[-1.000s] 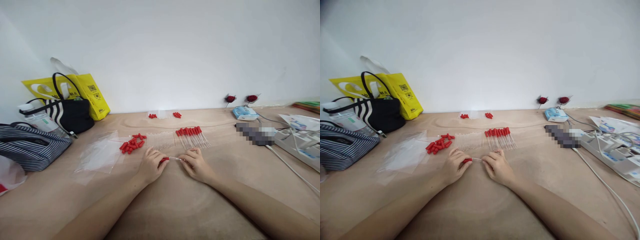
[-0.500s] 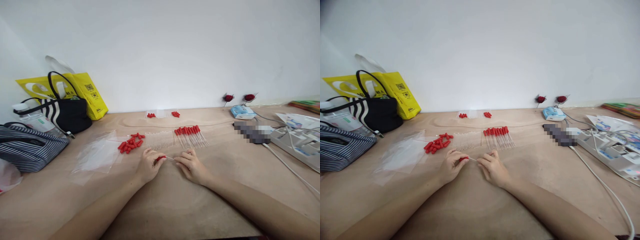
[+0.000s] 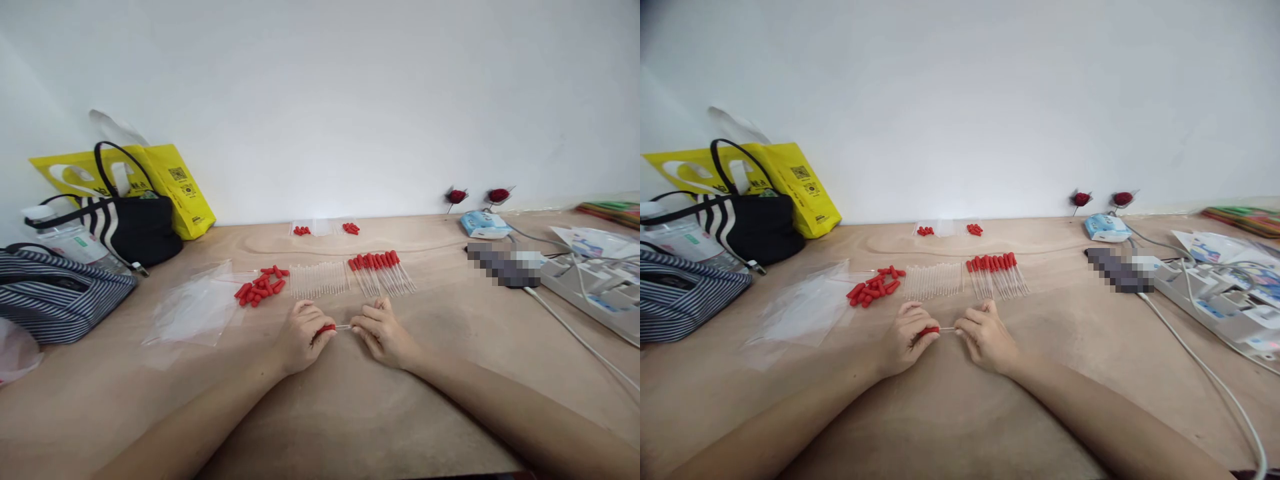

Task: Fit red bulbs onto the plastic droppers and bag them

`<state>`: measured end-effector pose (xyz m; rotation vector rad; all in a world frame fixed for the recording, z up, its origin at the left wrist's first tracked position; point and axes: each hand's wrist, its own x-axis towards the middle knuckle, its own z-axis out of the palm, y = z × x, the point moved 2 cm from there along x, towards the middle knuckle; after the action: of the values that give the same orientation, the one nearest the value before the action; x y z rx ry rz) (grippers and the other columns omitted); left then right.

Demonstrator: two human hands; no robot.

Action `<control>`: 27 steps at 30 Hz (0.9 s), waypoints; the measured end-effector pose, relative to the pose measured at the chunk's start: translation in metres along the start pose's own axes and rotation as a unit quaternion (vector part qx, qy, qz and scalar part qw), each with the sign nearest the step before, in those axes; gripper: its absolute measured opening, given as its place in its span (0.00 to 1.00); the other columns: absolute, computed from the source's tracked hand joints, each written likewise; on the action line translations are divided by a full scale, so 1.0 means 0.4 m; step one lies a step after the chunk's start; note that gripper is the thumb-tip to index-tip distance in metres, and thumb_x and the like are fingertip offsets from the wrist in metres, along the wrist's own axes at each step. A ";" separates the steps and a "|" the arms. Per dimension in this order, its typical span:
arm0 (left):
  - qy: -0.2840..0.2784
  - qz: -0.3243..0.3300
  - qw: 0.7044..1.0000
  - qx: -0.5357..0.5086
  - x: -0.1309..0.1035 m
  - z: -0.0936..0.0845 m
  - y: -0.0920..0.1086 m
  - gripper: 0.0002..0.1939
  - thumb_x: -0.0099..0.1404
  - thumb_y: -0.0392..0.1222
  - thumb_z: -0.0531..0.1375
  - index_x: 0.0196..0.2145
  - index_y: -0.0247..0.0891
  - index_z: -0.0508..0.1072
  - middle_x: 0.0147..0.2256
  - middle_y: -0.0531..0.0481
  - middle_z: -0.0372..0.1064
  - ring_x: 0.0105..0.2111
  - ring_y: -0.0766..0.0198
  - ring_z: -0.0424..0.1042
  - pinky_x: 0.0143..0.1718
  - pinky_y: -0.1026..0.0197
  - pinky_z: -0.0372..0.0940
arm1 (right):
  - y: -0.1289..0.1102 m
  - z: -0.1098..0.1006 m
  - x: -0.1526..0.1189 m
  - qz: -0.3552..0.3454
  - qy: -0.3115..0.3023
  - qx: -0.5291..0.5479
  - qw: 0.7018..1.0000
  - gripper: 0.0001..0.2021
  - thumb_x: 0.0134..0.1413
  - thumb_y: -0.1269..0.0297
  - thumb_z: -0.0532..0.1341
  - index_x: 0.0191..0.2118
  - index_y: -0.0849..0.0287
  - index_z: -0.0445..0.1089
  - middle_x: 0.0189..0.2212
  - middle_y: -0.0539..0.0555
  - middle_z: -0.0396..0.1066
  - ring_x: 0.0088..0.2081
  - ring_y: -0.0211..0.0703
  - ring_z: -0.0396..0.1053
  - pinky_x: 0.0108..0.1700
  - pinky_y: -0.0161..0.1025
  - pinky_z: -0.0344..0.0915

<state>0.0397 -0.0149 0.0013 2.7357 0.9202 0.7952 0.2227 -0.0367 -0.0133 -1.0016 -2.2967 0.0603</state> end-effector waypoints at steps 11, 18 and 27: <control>0.001 0.025 1.000 0.015 0.003 0.007 0.005 0.08 0.62 0.40 0.51 0.29 0.39 0.69 0.24 0.53 0.69 0.28 0.66 0.67 0.49 0.53 0.50 | -0.010 0.006 0.003 0.001 -0.006 0.012 1.000 0.12 0.57 0.70 0.47 0.31 0.61 0.66 0.24 0.52 0.64 0.27 0.37 0.56 0.35 0.39 0.48; 0.019 -0.019 1.000 -0.014 0.012 -0.007 -0.014 0.05 0.60 0.39 0.54 0.30 0.40 0.69 0.25 0.54 0.70 0.29 0.65 0.68 0.48 0.53 0.49 | -0.007 -0.011 0.019 0.014 0.000 0.011 1.000 0.11 0.58 0.67 0.48 0.35 0.60 0.68 0.28 0.52 0.67 0.31 0.37 0.60 0.38 0.40 0.46; 0.049 -0.077 0.995 0.035 0.011 -0.030 -0.048 0.13 0.59 0.46 0.56 0.41 0.41 0.68 0.39 0.49 0.70 0.41 0.59 0.66 0.47 0.53 0.52 | 0.018 -0.017 0.023 0.060 -0.005 -0.043 0.997 0.10 0.54 0.66 0.53 0.38 0.56 0.69 0.27 0.51 0.70 0.32 0.39 0.61 0.36 0.39 0.44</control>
<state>0.0265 0.0027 0.0078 2.6640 1.1832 0.8900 0.2264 -0.0267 -0.0052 -1.1853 -2.2620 0.0159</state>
